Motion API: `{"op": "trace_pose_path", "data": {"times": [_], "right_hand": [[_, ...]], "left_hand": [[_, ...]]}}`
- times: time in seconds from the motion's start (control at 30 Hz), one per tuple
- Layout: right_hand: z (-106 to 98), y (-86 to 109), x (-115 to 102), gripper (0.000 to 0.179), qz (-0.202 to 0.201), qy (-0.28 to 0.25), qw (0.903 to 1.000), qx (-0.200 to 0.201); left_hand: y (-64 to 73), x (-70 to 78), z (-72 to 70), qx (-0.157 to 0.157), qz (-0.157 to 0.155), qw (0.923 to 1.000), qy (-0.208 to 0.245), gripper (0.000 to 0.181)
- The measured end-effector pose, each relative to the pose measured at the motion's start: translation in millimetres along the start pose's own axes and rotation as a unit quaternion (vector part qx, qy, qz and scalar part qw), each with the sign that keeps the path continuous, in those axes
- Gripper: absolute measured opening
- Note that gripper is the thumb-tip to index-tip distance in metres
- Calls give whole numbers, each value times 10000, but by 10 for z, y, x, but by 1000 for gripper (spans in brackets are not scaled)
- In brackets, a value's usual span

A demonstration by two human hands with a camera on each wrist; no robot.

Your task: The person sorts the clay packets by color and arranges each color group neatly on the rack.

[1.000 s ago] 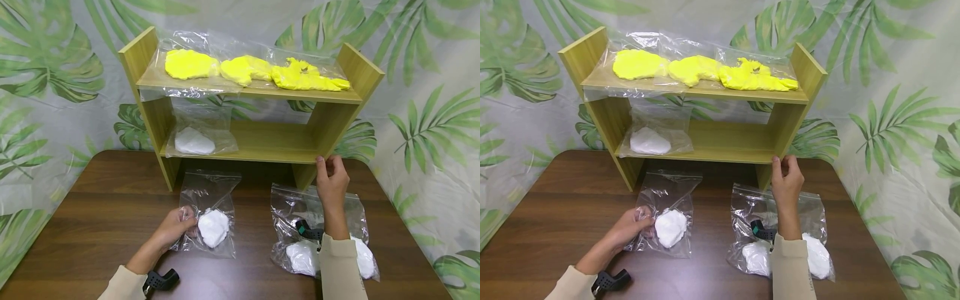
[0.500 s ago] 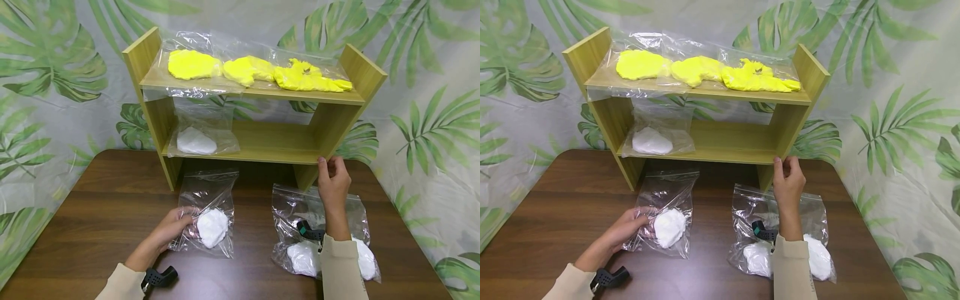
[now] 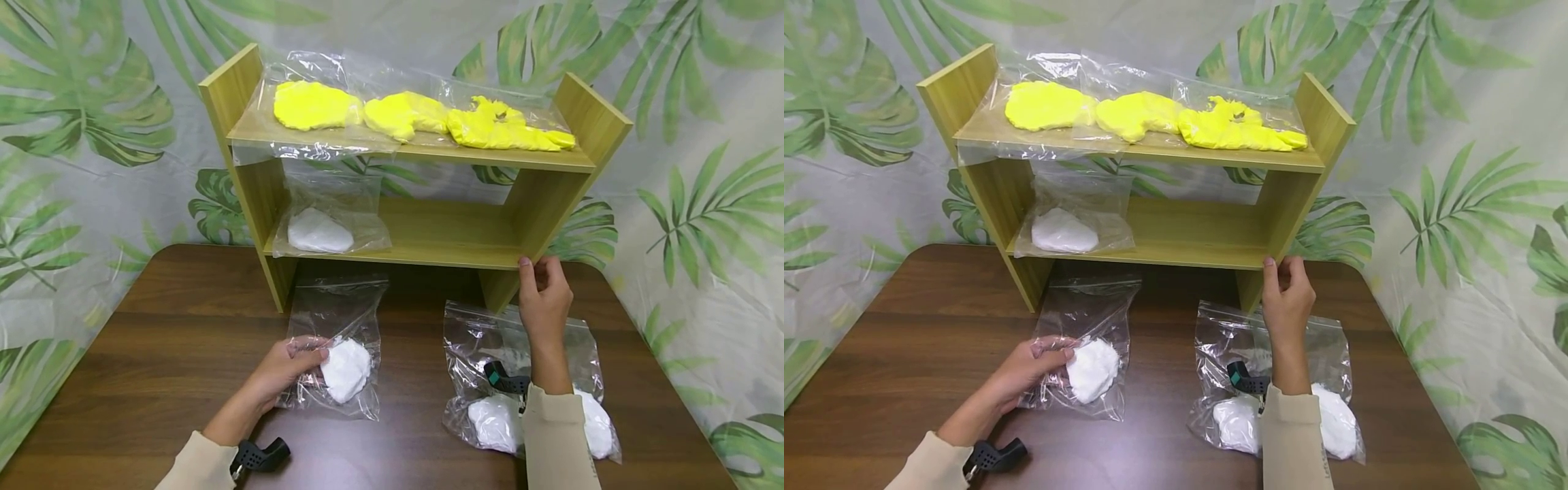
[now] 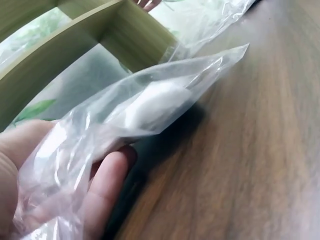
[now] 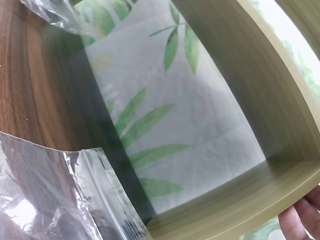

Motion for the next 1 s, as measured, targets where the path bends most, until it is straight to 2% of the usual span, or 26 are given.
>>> {"op": "trace_pose_path", "data": {"times": [0.17,0.3,0.57,0.77,1.0], "right_hand": [[-2,-4,-7,35,-8,13,10000,-3],[-6,-3,-14,35,-12,22,10000,-4],[-1,-2,-17,34,6,30,10000,5],[0,-4,-3,35,-6,29,10000,18],[1,-6,5,35,-22,50,10000,21]], "left_hand": [[6,18,2,181,44,9998,27,42],[18,39,12,195,160,9997,43,42],[35,112,124,-156,292,9992,220,44],[97,289,199,-382,615,9973,157,44],[224,505,317,-624,725,9953,130,41]]}}
Point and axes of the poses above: each hand's wrist, its own y-axis away from the middle knuckle, its own z-axis out of the palm, x = y × z, the point moved 8 cm from there along -y, towards the middle knuckle, and after that the axes turned 10 degrees about -y, right-handed, at the moved point
